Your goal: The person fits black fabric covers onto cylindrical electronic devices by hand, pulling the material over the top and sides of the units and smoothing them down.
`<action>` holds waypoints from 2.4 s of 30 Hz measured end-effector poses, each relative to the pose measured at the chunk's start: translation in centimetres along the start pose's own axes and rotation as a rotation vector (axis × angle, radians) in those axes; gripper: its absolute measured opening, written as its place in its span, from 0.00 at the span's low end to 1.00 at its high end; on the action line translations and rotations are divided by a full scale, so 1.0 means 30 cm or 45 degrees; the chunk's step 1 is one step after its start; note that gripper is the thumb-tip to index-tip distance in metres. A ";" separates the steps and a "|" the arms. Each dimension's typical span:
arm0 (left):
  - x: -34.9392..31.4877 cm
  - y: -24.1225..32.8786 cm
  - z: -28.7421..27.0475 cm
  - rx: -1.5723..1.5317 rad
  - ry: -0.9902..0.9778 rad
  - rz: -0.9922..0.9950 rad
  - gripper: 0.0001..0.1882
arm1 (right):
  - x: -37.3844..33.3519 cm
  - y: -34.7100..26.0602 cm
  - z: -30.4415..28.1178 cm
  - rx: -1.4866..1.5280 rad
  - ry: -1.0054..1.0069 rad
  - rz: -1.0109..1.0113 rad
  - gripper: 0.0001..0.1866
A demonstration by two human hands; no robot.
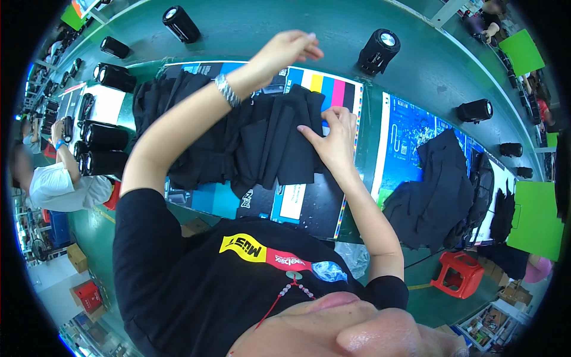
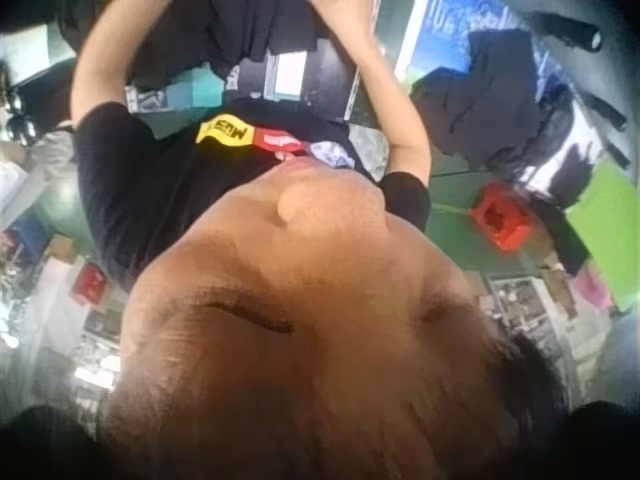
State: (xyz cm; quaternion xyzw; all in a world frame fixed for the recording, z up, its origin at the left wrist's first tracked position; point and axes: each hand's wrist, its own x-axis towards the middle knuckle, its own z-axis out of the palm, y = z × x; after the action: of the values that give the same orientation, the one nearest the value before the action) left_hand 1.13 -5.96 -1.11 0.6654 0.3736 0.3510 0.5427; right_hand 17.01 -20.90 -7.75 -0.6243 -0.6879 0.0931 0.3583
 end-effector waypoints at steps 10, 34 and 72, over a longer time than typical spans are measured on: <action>-0.218 -0.037 0.062 -0.242 0.209 -0.036 0.20 | 0.016 0.111 -0.071 1.377 0.087 0.704 0.07; -0.161 -0.143 0.051 -1.004 0.263 -0.334 0.18 | 0.010 0.085 -0.112 1.713 0.124 0.839 0.15; -0.330 0.030 0.140 -0.717 -0.440 -0.142 0.13 | -0.018 0.002 -0.230 1.455 -0.347 0.110 0.08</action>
State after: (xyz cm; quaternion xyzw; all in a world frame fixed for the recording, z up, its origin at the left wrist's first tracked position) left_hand 0.20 -16.70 -1.53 0.5176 0.2002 0.2921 0.7789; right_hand 21.24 -23.59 -3.00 -0.3419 -0.5424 0.5429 0.5423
